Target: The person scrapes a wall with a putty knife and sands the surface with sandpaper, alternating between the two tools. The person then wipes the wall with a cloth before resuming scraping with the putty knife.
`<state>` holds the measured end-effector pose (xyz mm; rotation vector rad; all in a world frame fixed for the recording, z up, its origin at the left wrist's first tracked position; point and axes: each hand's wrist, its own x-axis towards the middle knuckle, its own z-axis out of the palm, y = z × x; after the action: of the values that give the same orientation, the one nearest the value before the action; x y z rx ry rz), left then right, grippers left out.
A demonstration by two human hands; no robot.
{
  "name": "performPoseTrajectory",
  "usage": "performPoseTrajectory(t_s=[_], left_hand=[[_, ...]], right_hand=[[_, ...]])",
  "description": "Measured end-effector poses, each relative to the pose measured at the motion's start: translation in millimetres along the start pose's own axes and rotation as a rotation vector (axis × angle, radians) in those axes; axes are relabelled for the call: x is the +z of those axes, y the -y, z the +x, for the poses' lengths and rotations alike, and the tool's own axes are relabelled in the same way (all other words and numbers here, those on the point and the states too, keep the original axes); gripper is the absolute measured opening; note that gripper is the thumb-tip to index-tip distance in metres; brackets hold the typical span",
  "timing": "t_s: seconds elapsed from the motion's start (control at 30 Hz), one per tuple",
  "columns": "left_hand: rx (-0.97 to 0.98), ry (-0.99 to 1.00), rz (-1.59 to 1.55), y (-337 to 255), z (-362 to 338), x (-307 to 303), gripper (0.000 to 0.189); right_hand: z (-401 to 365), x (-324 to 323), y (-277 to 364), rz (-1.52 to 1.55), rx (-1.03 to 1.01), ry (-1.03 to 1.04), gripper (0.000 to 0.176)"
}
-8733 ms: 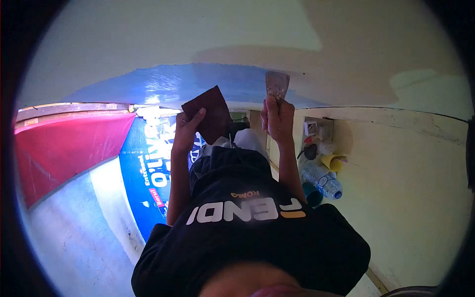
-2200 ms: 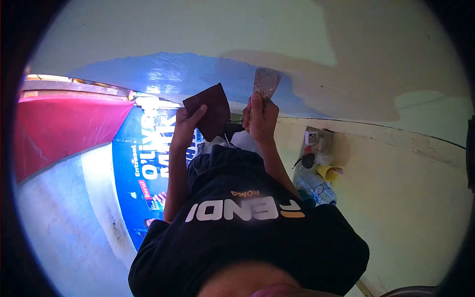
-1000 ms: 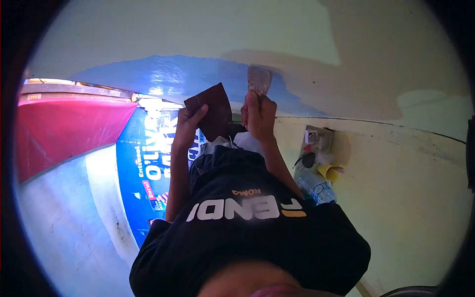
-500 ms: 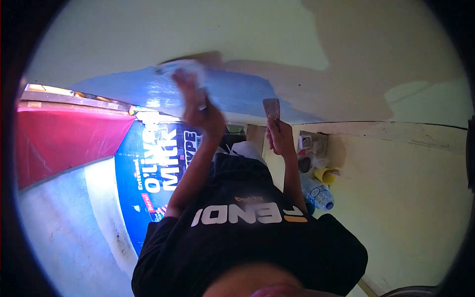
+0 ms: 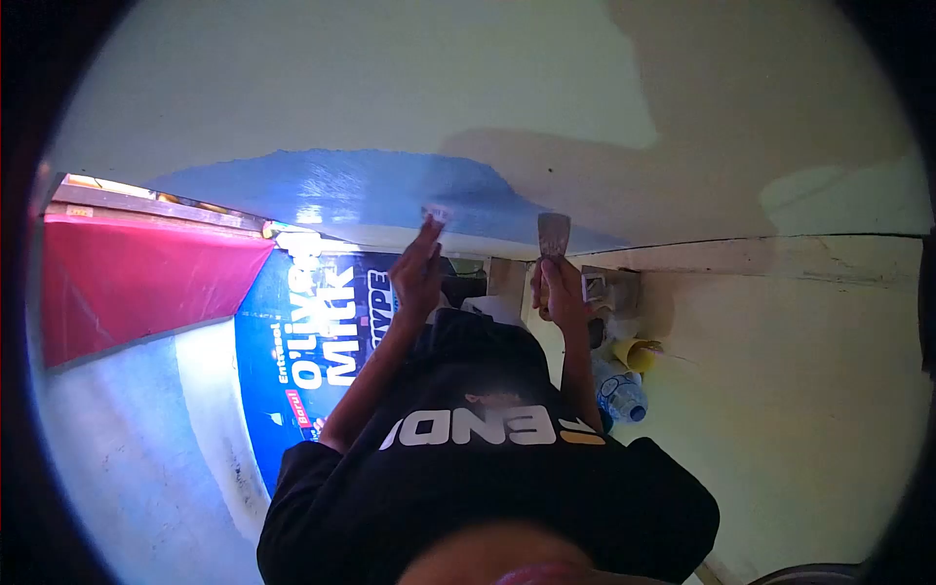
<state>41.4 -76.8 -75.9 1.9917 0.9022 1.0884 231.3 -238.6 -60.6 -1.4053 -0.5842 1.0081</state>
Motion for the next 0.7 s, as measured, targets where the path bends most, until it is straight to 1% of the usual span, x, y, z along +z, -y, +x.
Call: performPoseTrajectory(t_s=[0.1, 0.17, 0.27, 0.3, 0.37, 0.4, 0.43, 0.5, 0.53, 0.6, 0.63, 0.7], left_hand=[[-0.022, -0.247, -0.039, 1.5, -0.4, -11.2, 0.036], [-0.151, -0.346, -0.068, -19.7, 5.0, -23.4, 0.036], [-0.076, -0.565, -0.027, -24.2, 28.0, -16.3, 0.027], [-0.027, -0.611, -0.104, -34.8, 43.5, -12.3, 0.028], [-0.010, -0.452, -0.170, -57.4, 64.7, -2.5, 0.037], [0.056, -0.359, -0.046, -55.0, 71.7, 4.2, 0.040], [0.053, -0.394, -0.068, -60.8, 70.7, 16.1, 0.039], [0.199, -0.328, 0.111, -61.3, 63.5, 20.7, 0.036], [0.055, -0.266, 0.051, -61.2, 56.6, 20.3, 0.029], [-0.234, -0.137, -0.065, -58.9, 37.9, 16.2, 0.018], [-0.281, -0.091, -0.030, -50.3, 30.6, 11.0, 0.016], [-0.380, -0.001, 0.043, -21.8, 17.0, -8.0, 0.026]], right_hand=[[7.0, -0.5, 3.3, -0.061, -0.066, 0.015, 0.025], [8.7, 1.3, 9.3, -0.093, -0.145, 0.026, 0.025], [16.2, 5.2, 7.4, -0.079, -0.259, 0.037, 0.026], [18.6, 6.8, 5.1, -0.062, -0.292, 0.041, 0.026], [24.2, 8.3, 1.7, -0.073, -0.276, 0.040, 0.028], [27.0, 10.0, 2.7, -0.080, -0.269, 0.042, 0.029], [29.2, 12.6, 4.1, -0.107, -0.297, 0.077, 0.031], [33.0, 23.5, 9.5, -0.161, -0.351, 0.144, 0.035], [34.5, 35.1, 13.7, -0.153, -0.343, 0.078, 0.041], [39.1, 47.3, 20.4, -0.199, -0.383, 0.058, 0.044], [43.1, 49.8, 21.6, -0.220, -0.404, 0.049, 0.045], [53.7, 50.9, 10.5, -0.277, -0.405, 0.060, 0.045]])
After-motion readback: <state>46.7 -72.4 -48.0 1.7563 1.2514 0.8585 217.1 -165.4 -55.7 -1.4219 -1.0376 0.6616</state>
